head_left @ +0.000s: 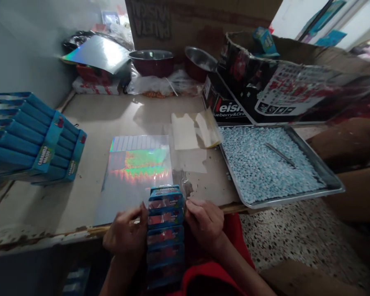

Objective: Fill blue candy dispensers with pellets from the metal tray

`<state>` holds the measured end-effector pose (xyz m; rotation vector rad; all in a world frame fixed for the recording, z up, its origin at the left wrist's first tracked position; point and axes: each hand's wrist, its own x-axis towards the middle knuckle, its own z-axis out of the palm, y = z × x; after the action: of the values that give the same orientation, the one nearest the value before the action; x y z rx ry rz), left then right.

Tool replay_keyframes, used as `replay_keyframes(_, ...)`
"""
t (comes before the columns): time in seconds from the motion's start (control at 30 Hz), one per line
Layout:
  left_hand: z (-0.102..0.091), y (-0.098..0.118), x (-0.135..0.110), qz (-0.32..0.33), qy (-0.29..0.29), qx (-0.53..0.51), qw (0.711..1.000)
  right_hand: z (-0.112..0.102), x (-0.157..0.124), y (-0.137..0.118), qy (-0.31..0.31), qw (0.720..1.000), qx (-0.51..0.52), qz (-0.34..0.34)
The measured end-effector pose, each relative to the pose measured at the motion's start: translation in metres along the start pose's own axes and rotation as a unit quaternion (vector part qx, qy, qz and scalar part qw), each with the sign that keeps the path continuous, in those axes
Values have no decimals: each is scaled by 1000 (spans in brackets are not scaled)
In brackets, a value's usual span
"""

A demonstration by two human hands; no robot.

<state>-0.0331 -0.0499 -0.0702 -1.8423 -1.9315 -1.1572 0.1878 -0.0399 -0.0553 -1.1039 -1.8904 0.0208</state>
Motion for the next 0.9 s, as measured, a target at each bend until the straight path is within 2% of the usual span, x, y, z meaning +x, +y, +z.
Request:
replay_keyframes(0.1,14,-4,7,-128,-143,-42,980,13,-2,5,6,999,9,39)
replay_keyframes(0.17,21,-7,13,-170,-232,-93,953,21,-1,9,7,998,11,60)
replay_keyframes(0.2,23,-8,16,-175,-252,-108,946,24,-1,11,6,998,10,64)
replay_keyframes(0.23,24,-9,19,-168,-266,-110,943,26,0,12,2,998,11,67)
replay_keyframes(0.3,21,-11,24,-112,-318,-70,939,28,2,13,-7,995,21,101)
replay_keyframes(0.37,16,-12,27,-49,-381,5,923,31,7,9,-11,979,63,196)
replay_keyframes(0.43,9,-14,27,-12,-418,29,908,36,14,2,-17,936,153,315)
replay_keyframes(0.5,6,-17,24,1,-423,-10,906,41,19,-5,-16,888,239,393)
replay_keyframes(0.53,5,-19,22,4,-419,-33,907,44,20,-8,-14,876,258,406)
replay_keyframes(0.57,6,-21,18,6,-412,-48,910,45,21,-10,-6,877,256,406)
replay_keyframes(0.67,10,-28,7,12,-382,-40,923,45,17,-9,10,918,177,355)
replay_keyframes(0.77,12,-31,-1,35,-354,-5,935,39,13,-1,-14,958,85,273)
replay_keyframes(0.83,10,-31,-1,54,-348,22,936,34,12,2,-42,971,38,231)
replay_keyframes(0.9,7,-32,0,76,-351,41,933,30,12,3,-59,968,17,243)
